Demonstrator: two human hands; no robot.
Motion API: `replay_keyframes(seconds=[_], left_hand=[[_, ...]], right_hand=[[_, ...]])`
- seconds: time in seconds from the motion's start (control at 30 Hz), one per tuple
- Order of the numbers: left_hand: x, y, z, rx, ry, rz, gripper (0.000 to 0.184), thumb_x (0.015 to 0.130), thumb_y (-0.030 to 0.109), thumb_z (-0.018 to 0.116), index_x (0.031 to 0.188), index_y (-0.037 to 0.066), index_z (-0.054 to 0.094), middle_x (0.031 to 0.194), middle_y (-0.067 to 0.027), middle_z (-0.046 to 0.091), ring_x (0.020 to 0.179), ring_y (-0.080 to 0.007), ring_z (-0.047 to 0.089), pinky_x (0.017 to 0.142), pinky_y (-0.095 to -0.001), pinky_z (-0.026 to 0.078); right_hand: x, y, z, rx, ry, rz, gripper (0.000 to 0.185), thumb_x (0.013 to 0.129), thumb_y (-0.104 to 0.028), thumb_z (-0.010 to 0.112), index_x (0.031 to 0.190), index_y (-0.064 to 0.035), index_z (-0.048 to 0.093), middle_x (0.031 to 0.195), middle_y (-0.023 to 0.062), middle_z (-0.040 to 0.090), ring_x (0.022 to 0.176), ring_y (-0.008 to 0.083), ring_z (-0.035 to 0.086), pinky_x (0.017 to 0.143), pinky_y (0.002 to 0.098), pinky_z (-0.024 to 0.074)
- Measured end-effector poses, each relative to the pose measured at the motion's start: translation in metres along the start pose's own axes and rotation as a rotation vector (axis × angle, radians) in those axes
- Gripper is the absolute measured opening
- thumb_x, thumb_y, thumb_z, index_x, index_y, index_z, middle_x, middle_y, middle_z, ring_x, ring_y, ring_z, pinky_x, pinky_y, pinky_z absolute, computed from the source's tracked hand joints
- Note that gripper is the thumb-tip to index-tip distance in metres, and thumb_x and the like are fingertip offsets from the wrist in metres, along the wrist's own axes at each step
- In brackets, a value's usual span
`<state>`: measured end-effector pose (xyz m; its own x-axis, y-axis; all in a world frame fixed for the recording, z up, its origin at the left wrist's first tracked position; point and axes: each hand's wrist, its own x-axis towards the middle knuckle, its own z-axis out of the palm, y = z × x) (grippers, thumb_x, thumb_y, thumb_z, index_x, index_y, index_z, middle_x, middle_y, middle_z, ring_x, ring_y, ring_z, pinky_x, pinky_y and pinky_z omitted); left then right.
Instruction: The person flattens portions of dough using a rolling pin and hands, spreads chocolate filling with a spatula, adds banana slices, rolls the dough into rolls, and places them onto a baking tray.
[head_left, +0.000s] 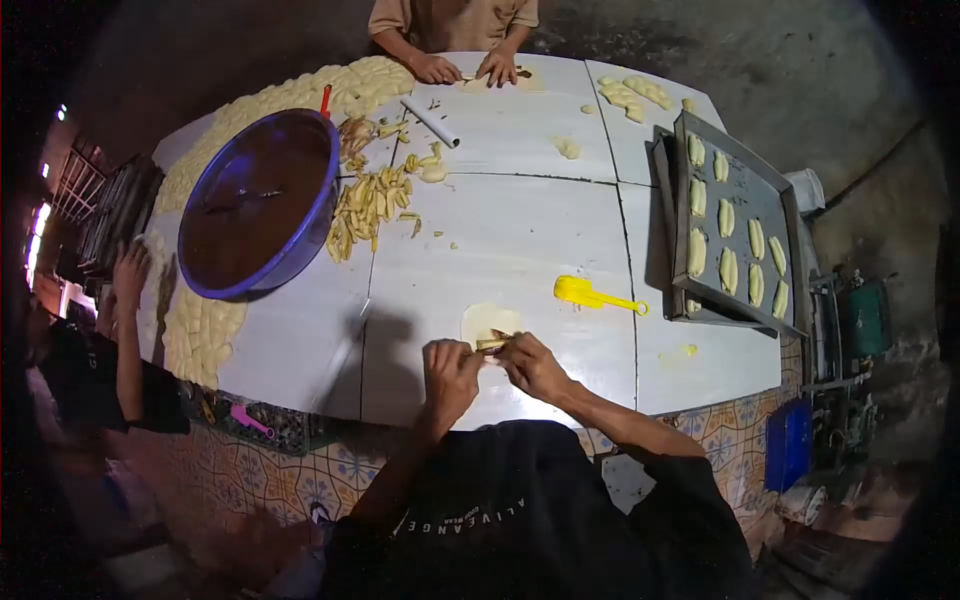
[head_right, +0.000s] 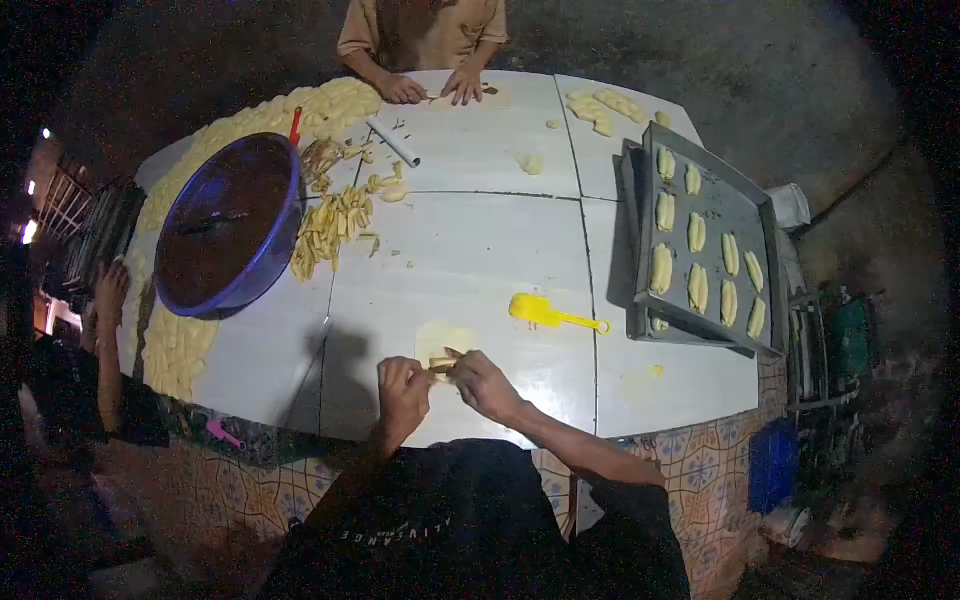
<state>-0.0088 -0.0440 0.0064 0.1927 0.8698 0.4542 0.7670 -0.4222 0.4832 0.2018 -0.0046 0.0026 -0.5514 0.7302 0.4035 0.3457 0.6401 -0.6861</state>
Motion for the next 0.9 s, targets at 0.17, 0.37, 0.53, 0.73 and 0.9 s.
replay_keyframes(seconds=[0.17, 0.37, 0.53, 0.73, 0.9], left_hand=[[0.038, -0.002, 0.005, -0.099, 0.119, -0.171, 0.013, 0.084, 0.002, 0.062, 0.094, 0.003, 0.069, 0.104, -0.0166, 0.057, 0.108, -0.0335, 0.05, 0.096, -0.0492, 0.036], [0.04, 0.014, -0.019, 0.066, -0.014, -0.006, 0.038, 0.083, 0.003, 0.061, 0.121, 0.004, 0.064, 0.117, -0.016, 0.055, 0.115, -0.0375, 0.047, 0.101, -0.0542, 0.034], [0.034, -0.013, 0.01, 0.024, -0.086, 0.073, 0.031, 0.082, 0.008, 0.07, 0.111, 0.001, 0.064, 0.109, -0.0171, 0.059, 0.111, -0.0346, 0.053, 0.099, -0.0491, 0.039], [0.028, 0.004, 0.001, 0.261, -0.069, -0.083, 0.048, 0.09, 0.021, 0.067, 0.129, -0.004, 0.056, 0.139, -0.0308, 0.046, 0.137, -0.0448, 0.038, 0.11, -0.0601, 0.031], [0.068, -0.021, 0.035, 0.368, -0.238, -0.254, 0.07, 0.102, 0.035, 0.043, 0.155, -0.007, 0.027, 0.164, -0.03, 0.019, 0.154, -0.0431, 0.014, 0.121, -0.0615, 0.011]], right_hand=[[0.039, -0.003, -0.006, 0.097, 0.076, 0.295, 0.026, 0.08, 0.005, 0.064, 0.105, 0.0033, 0.072, 0.102, 0.0189, 0.065, 0.1, 0.0371, 0.061, 0.086, 0.0441, 0.052], [0.032, -0.005, -0.017, -0.177, -0.004, 0.072, 0.033, 0.079, 0.003, 0.066, 0.112, 0.0041, 0.069, 0.113, 0.0202, 0.062, 0.11, 0.0379, 0.058, 0.093, 0.0422, 0.0517], [0.026, 0.011, -0.008, -0.082, -0.061, 0.273, 0.03, 0.086, -0.006, 0.068, 0.114, 0.0021, 0.065, 0.115, 0.0207, 0.063, 0.111, 0.0378, 0.058, 0.094, 0.0459, 0.0499], [0.024, -0.004, -0.013, -0.403, 0.128, 0.251, 0.044, 0.094, -0.019, 0.064, 0.132, 0.0014, 0.056, 0.142, 0.0253, 0.05, 0.127, 0.0419, 0.052, 0.1, 0.0492, 0.0466], [0.048, 0.009, 0.02, -0.556, -0.005, 0.364, 0.066, 0.102, -0.038, 0.047, 0.153, 0.0019, 0.033, 0.158, 0.0314, 0.028, 0.148, 0.0457, 0.028, 0.116, 0.0573, 0.0295]])
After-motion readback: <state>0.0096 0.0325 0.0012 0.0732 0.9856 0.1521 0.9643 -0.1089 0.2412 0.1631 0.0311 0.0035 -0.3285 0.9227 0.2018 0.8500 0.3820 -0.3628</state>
